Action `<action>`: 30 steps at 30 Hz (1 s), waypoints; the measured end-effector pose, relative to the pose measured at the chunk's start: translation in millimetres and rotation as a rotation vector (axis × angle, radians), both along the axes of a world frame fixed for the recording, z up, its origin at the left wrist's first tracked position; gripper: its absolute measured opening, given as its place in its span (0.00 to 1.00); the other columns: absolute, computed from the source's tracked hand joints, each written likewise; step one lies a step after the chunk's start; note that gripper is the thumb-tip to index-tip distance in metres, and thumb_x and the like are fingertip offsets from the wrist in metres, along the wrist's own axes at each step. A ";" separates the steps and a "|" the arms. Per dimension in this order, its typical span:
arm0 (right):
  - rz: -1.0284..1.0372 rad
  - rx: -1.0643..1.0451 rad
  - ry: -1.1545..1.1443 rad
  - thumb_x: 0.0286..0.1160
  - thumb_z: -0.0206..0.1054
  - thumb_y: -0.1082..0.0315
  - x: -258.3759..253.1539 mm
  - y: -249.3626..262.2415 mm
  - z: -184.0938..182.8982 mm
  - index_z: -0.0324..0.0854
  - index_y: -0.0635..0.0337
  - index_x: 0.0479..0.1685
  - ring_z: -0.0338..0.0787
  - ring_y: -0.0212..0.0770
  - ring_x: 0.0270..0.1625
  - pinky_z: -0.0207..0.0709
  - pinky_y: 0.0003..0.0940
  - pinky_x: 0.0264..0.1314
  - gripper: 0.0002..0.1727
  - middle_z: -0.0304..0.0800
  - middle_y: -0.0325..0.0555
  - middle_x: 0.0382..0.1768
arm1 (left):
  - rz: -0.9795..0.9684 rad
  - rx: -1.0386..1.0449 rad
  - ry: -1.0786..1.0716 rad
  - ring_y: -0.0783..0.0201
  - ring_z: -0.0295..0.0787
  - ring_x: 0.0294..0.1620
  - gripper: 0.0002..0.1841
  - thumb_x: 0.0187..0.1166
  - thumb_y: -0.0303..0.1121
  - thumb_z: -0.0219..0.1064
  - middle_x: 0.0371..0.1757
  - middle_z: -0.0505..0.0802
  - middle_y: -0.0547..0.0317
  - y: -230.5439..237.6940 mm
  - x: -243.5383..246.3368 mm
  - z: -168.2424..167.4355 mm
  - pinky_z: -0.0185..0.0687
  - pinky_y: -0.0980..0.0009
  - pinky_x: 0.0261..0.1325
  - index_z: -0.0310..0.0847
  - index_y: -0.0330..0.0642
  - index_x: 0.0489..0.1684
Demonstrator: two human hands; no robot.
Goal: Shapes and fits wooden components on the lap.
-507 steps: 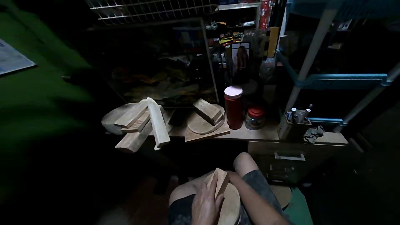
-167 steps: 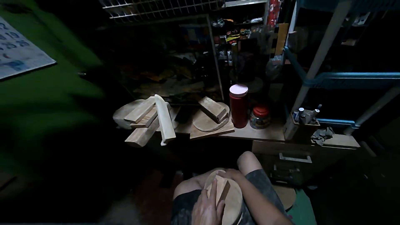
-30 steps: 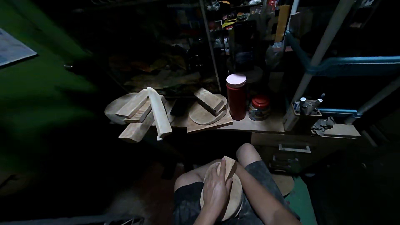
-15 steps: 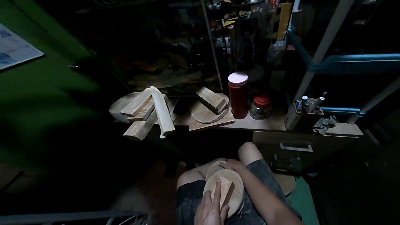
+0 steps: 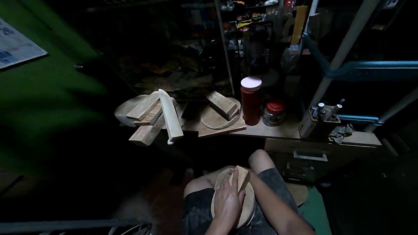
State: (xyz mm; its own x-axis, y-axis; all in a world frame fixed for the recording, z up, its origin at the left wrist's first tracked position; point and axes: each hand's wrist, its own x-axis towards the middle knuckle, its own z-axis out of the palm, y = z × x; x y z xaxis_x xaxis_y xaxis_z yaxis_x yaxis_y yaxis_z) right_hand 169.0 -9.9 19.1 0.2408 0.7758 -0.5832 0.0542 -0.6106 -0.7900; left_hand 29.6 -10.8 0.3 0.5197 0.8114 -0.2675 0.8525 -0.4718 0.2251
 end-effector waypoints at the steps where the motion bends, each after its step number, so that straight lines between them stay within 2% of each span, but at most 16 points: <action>1: 0.131 0.180 -0.093 0.93 0.50 0.75 3.8 2.0 -45.7 0.68 0.77 0.80 0.75 0.44 0.84 0.64 0.29 0.85 0.22 0.74 0.62 0.83 | 0.001 -0.009 0.002 0.38 0.84 0.67 0.45 0.82 0.52 0.67 0.73 0.81 0.33 -2.2 -2.4 0.7 0.81 0.48 0.67 0.44 0.58 0.98; 2: 0.283 0.584 -0.234 0.92 0.53 0.68 16.3 10.5 -126.4 0.75 0.84 0.71 0.85 0.55 0.74 0.77 0.28 0.75 0.24 0.82 0.76 0.70 | 0.001 -0.027 0.007 0.37 0.84 0.68 0.45 0.82 0.52 0.67 0.73 0.80 0.32 -5.2 -5.3 2.5 0.81 0.48 0.68 0.43 0.58 0.98; 3: 0.320 0.481 -0.247 0.94 0.53 0.61 14.4 24.6 -150.4 0.77 0.76 0.73 0.83 0.51 0.76 0.74 0.32 0.79 0.25 0.83 0.69 0.72 | 0.001 -0.047 0.013 0.36 0.83 0.68 0.46 0.82 0.52 0.67 0.74 0.80 0.31 -9.0 -8.5 4.8 0.81 0.47 0.68 0.42 0.58 0.98; 4: 0.368 0.268 -0.248 0.94 0.53 0.54 11.1 37.4 -147.6 0.76 0.68 0.78 0.78 0.50 0.81 0.67 0.41 0.87 0.28 0.80 0.63 0.77 | -0.002 -0.053 0.004 0.34 0.84 0.67 0.46 0.82 0.51 0.68 0.73 0.80 0.28 -13.7 -13.1 6.0 0.81 0.45 0.67 0.42 0.57 0.98; 6: 0.474 -0.061 -0.268 0.90 0.50 0.36 8.7 57.7 -128.6 0.71 0.61 0.85 0.69 0.58 0.88 0.56 0.61 0.91 0.40 0.73 0.61 0.84 | -0.015 -0.039 -0.035 0.31 0.85 0.63 0.46 0.81 0.49 0.69 0.69 0.82 0.25 -23.7 -26.3 6.4 0.82 0.42 0.64 0.46 0.53 0.98; 8: 0.516 -0.166 -0.304 0.85 0.46 0.27 7.6 64.4 -126.3 0.70 0.58 0.86 0.68 0.61 0.89 0.56 0.67 0.89 0.47 0.72 0.62 0.85 | -0.021 -0.036 -0.053 0.30 0.86 0.62 0.45 0.81 0.49 0.69 0.67 0.83 0.24 -32.2 -43.0 4.7 0.82 0.42 0.64 0.48 0.50 0.97; 10: 0.527 -0.179 -0.323 0.84 0.45 0.26 7.1 65.9 -130.1 0.70 0.60 0.86 0.69 0.61 0.88 0.57 0.67 0.88 0.49 0.72 0.63 0.84 | -0.014 -0.042 -0.050 0.30 0.86 0.61 0.45 0.80 0.49 0.70 0.65 0.84 0.24 -39.3 -57.7 3.8 0.83 0.42 0.62 0.49 0.48 0.96; 15: 0.523 -0.167 -0.307 0.85 0.45 0.27 7.8 63.6 -127.8 0.70 0.58 0.87 0.68 0.60 0.89 0.57 0.66 0.89 0.47 0.71 0.62 0.85 | -0.021 -0.027 -0.062 0.31 0.87 0.59 0.44 0.79 0.48 0.70 0.65 0.84 0.25 -42.0 -66.8 2.3 0.84 0.42 0.61 0.52 0.47 0.96; 20: 0.499 -0.155 -0.298 0.84 0.48 0.27 8.7 68.7 -137.9 0.74 0.64 0.82 0.72 0.62 0.86 0.60 0.67 0.87 0.48 0.75 0.65 0.82 | -0.021 -0.017 -0.061 0.31 0.85 0.64 0.42 0.82 0.49 0.67 0.68 0.83 0.26 -26.6 -40.6 4.6 0.81 0.41 0.65 0.52 0.48 0.96; 22: 0.477 -0.030 -0.272 0.91 0.49 0.38 10.1 55.5 -127.1 0.74 0.66 0.81 0.71 0.60 0.87 0.59 0.62 0.89 0.40 0.74 0.65 0.82 | -0.019 -0.013 -0.043 0.33 0.85 0.65 0.43 0.82 0.50 0.68 0.70 0.83 0.28 -18.1 -25.7 2.1 0.81 0.42 0.66 0.50 0.51 0.97; 24: 0.393 0.134 -0.240 0.95 0.52 0.57 9.7 22.6 -86.6 0.73 0.70 0.81 0.73 0.54 0.86 0.60 0.47 0.90 0.28 0.75 0.64 0.82 | -0.011 -0.039 -0.005 0.35 0.83 0.68 0.44 0.83 0.51 0.66 0.73 0.81 0.31 -9.7 -12.0 2.1 0.79 0.45 0.70 0.44 0.55 0.98; 26: 0.198 0.044 -0.177 0.93 0.51 0.71 -1.7 -6.9 -16.6 0.69 0.72 0.82 0.69 0.45 0.88 0.55 0.34 0.91 0.24 0.73 0.58 0.84 | -0.014 -0.026 -0.012 0.35 0.84 0.68 0.45 0.82 0.51 0.66 0.72 0.82 0.31 -3.7 -3.6 -0.6 0.79 0.46 0.69 0.44 0.56 0.98; 27: 0.129 0.017 -0.171 0.93 0.50 0.73 -7.2 -7.8 -12.0 0.69 0.71 0.83 0.69 0.43 0.89 0.55 0.33 0.91 0.24 0.73 0.56 0.85 | -0.016 -0.020 -0.007 0.36 0.84 0.67 0.45 0.82 0.51 0.66 0.72 0.82 0.32 -2.4 -1.6 -0.9 0.79 0.46 0.68 0.44 0.56 0.98; 28: 0.092 0.101 -0.172 0.94 0.49 0.72 -11.0 -2.4 -40.4 0.69 0.72 0.82 0.72 0.42 0.86 0.59 0.31 0.89 0.23 0.75 0.57 0.83 | -0.016 -0.018 -0.002 0.36 0.84 0.66 0.45 0.82 0.51 0.66 0.72 0.82 0.32 -2.1 -1.2 -0.1 0.80 0.46 0.67 0.44 0.55 0.98; 29: 0.141 0.367 -0.196 0.93 0.50 0.70 -5.4 7.0 -103.7 0.71 0.79 0.77 0.79 0.48 0.81 0.68 0.29 0.83 0.23 0.79 0.68 0.77 | -0.012 -0.028 0.003 0.36 0.84 0.67 0.45 0.82 0.52 0.66 0.72 0.81 0.31 -3.0 -2.4 1.9 0.80 0.46 0.67 0.44 0.55 0.98; 30: 0.185 0.620 -0.227 0.92 0.52 0.66 -1.3 21.9 -162.4 0.75 0.83 0.70 0.85 0.52 0.73 0.76 0.28 0.75 0.24 0.83 0.75 0.68 | -0.008 -0.045 0.010 0.37 0.84 0.67 0.45 0.83 0.52 0.66 0.72 0.81 0.32 -5.0 -5.0 4.2 0.80 0.47 0.68 0.43 0.55 0.98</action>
